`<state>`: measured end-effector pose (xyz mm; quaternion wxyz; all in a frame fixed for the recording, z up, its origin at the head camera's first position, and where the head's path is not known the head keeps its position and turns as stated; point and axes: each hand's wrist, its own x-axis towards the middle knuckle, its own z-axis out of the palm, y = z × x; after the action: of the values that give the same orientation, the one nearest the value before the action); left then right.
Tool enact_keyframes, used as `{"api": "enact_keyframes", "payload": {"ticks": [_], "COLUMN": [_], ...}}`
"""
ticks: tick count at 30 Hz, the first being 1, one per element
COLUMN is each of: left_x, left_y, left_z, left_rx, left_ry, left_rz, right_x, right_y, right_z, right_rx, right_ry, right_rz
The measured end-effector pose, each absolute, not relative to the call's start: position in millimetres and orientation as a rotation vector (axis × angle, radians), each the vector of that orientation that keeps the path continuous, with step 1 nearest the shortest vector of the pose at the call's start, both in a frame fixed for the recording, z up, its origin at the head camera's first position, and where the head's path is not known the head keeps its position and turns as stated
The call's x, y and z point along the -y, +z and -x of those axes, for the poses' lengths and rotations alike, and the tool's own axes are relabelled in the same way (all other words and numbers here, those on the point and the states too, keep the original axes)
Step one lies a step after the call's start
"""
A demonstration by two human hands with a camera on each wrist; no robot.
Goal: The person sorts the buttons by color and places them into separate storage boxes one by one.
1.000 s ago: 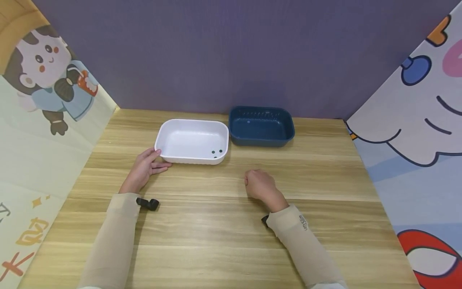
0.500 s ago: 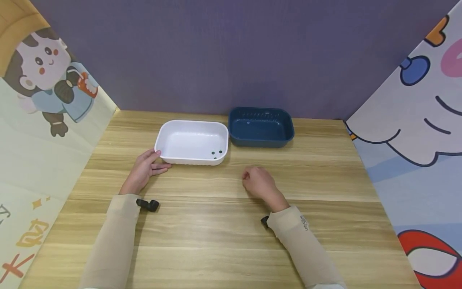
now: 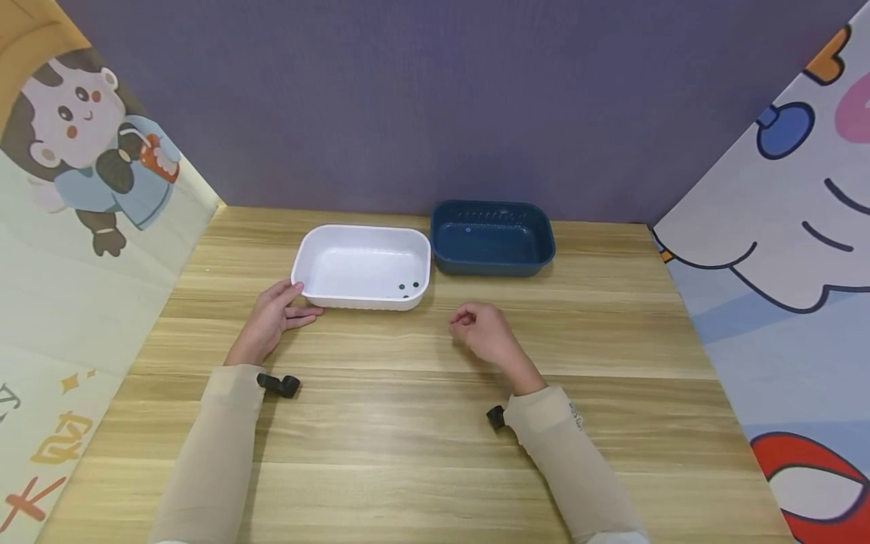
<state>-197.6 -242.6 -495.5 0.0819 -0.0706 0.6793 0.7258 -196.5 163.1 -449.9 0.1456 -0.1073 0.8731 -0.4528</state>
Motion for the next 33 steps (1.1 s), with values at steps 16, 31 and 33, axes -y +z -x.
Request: {"api": "enact_keyframes", "payload": {"ticks": [16,31,33], "left_x": [241,242,242], "left_y": [-493,-496,-496], "left_z": [197,197,196], "left_rx": [-2.03,-2.046,-2.049], "left_ry": [2.172,2.163,2.162], "left_rz": [0.217,0.206,0.206], "right_x": [-162,-149,-148], "right_y": [-449,-445,-443], "right_z": [203,207,208], "right_rx": [-2.377,-2.397,-2.403], "right_ry": [-1.625,-1.633,-1.624], "right_rz": [0.247,0.25,0.249]}}
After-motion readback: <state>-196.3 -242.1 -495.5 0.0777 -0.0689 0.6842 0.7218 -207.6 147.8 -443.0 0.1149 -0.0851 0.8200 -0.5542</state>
